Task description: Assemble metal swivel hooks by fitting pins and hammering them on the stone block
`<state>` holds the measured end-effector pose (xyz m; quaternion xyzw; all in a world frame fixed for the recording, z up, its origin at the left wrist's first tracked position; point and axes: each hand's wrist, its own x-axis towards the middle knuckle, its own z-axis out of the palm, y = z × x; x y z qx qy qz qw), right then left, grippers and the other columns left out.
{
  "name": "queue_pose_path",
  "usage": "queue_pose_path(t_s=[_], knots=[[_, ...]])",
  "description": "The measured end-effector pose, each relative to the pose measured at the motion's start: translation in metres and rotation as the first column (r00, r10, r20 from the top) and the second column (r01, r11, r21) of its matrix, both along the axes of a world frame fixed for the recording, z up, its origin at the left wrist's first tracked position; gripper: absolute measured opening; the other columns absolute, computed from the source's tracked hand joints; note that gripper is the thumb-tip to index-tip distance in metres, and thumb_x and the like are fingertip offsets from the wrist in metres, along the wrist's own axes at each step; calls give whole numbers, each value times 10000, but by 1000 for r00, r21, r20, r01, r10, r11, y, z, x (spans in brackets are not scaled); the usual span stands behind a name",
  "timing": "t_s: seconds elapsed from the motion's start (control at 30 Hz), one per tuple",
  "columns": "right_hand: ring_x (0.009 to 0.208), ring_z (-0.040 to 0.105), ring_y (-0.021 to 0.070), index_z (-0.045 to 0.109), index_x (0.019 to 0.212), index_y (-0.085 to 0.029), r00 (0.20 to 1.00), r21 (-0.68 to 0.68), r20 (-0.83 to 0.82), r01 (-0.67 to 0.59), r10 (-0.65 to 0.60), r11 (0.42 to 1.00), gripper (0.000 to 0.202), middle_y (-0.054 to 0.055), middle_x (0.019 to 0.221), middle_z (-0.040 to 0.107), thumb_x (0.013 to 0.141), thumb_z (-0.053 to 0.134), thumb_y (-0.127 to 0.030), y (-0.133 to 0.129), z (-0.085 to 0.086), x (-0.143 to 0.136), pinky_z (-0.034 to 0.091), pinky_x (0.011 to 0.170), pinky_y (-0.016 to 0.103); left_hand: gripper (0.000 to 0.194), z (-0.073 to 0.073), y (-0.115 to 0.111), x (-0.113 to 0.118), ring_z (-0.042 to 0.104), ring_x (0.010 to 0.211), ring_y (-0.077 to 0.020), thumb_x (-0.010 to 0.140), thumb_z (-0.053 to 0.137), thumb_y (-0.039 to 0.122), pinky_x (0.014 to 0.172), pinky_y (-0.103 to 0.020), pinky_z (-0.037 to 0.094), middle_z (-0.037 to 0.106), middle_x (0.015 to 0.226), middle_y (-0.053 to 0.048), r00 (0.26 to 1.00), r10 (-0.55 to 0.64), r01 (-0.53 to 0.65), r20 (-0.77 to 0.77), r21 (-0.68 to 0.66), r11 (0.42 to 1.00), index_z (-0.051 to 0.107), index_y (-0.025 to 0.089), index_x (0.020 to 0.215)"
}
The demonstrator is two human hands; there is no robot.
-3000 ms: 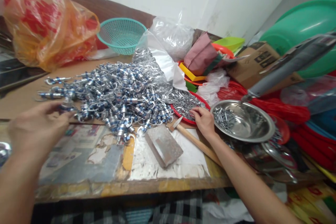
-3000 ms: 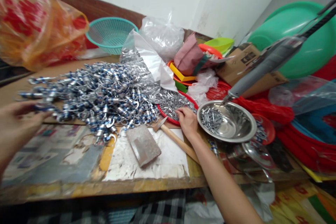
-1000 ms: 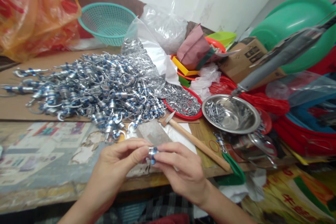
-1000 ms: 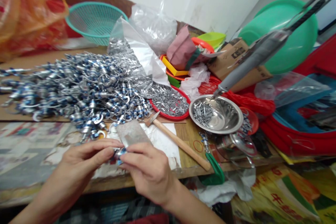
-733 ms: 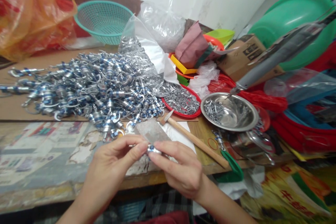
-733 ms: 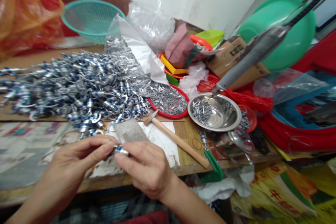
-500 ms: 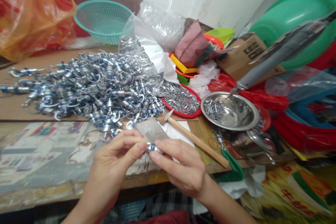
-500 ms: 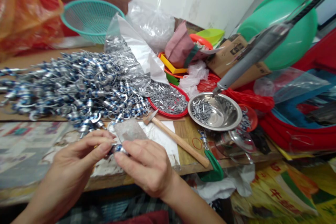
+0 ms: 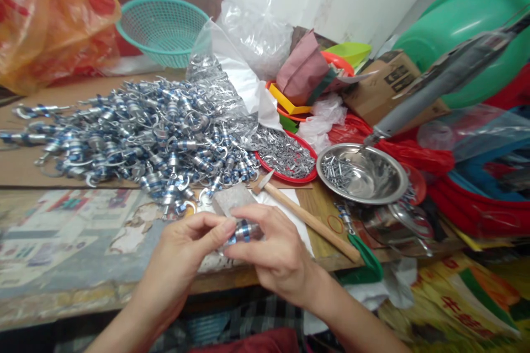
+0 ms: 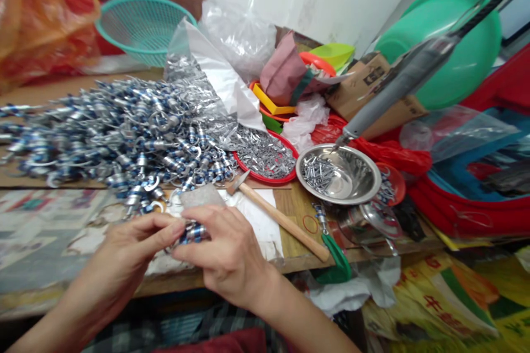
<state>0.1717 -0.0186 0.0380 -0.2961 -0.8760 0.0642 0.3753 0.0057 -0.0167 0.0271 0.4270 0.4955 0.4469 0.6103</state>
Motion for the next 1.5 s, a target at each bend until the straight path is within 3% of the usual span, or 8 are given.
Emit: queue_pose_path(t_s=[0.37,0.53,0.73,0.87,1.0,1.23,1.4,1.5], knots=[[842,624,140,654,976,-132,982,-12,-188,23,-25,1000,195,105,925,644,819,555,-72,-1,-3,6,544,708,244,123,1,1,-6,564,646,-123,678,707,337,636,-214,419,684,642,37,999,-24,25,35,-23,999,700,216,658],[927,622,171,656,948,-89,995,171,-83,-35,50,985,211,111,892,675,866,463,-72,-5,1,9,552,770,281,131,4,-2,-5,580,670,-132,692,694,341,667,-220,427,692,660,36,998,-45,45,40,-4,999,695,218,649],[1023,599,191,665,943,-63,997,265,66,-63,47,962,244,109,911,698,890,429,-98,-11,6,11,540,831,274,160,7,-8,-7,562,643,-143,718,660,365,635,-228,421,666,646,31,993,-6,17,-120,91,996,678,223,645],[950,625,184,670,930,-74,999,243,25,-37,32,969,233,109,894,702,873,445,-94,-12,4,7,545,799,265,181,12,-5,-12,570,641,-170,721,647,365,618,-247,426,650,640,5,965,-100,144,-244,173,974,681,230,605],[808,644,148,670,927,-114,995,180,-88,52,-37,982,222,93,879,694,816,489,-50,-14,-3,2,541,705,230,182,14,0,-13,587,874,-225,712,655,359,757,-276,440,675,839,-30,975,-84,131,-206,230,964,702,237,585],[655,623,134,684,936,-123,973,-102,-143,167,-180,981,192,86,781,663,769,590,-106,-19,-15,-9,515,568,200,164,-1,-8,3,603,670,-153,623,748,333,657,-231,466,705,641,-14,989,101,-84,109,-157,984,727,178,675],[501,531,109,702,854,-98,940,-233,-202,227,-275,946,152,58,624,593,766,583,-133,-29,-18,-19,436,435,195,546,-9,-16,6,644,817,-181,646,745,337,720,-254,506,703,820,-10,984,98,-73,149,-166,984,557,223,1147],[545,566,109,713,806,-139,957,-368,-175,157,-234,917,115,39,635,618,779,610,-182,-20,-12,-12,464,495,191,666,-10,-14,5,641,876,-190,653,740,315,763,-263,513,679,841,-6,988,68,-53,141,-105,993,431,239,1238]])
